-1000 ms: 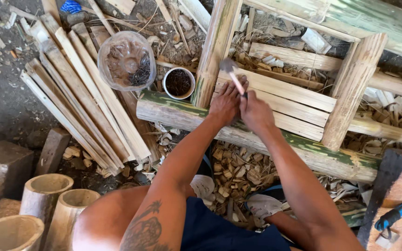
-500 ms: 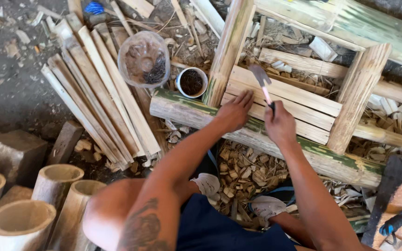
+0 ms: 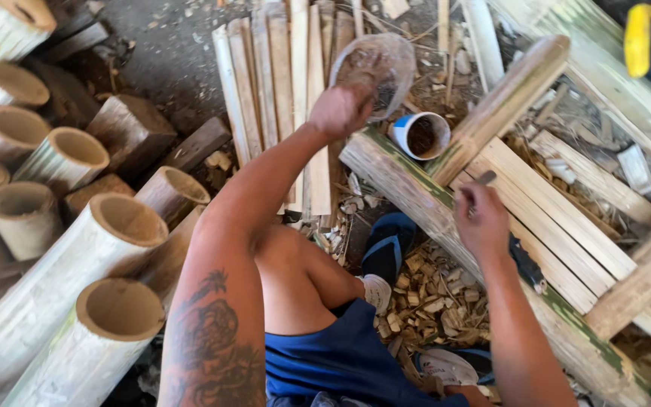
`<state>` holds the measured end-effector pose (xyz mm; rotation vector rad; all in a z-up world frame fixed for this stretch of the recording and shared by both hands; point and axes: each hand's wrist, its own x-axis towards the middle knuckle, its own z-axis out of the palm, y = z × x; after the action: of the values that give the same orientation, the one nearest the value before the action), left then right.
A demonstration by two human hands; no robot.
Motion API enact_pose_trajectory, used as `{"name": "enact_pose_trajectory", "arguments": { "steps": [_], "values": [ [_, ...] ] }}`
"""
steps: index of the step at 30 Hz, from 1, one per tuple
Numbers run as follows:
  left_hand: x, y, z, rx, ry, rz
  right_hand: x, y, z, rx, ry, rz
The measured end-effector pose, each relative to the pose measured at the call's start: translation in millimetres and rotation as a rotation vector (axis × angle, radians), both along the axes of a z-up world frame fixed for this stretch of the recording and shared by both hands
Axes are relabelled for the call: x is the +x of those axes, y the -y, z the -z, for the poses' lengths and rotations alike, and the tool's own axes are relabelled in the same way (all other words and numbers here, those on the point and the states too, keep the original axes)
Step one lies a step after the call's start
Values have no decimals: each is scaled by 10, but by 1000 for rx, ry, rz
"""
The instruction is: The person assembles a wooden frame by placing thin wooden slats into a larger frame structure. They use a hammer to secure the slats and a saw to trim excess wood, repeating the process for each slat.
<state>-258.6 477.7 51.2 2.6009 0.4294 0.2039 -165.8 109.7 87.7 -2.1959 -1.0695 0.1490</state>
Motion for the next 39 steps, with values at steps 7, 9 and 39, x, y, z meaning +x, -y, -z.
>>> {"name": "enact_pose_trajectory", "arguments": {
  "steps": [7,9,39],
  "values": [
    [-562,-312,402,-218,-609,-448,-493,-1054,-137,-139,-224,-240],
    [-598,-196,505,-265,-715,-467,-565,-1161,-140,-121,-274,-295],
    [-837,-564,795,-20,-704,-715,-909,-1101,-144,-350,-495,-221]
  ]
}}
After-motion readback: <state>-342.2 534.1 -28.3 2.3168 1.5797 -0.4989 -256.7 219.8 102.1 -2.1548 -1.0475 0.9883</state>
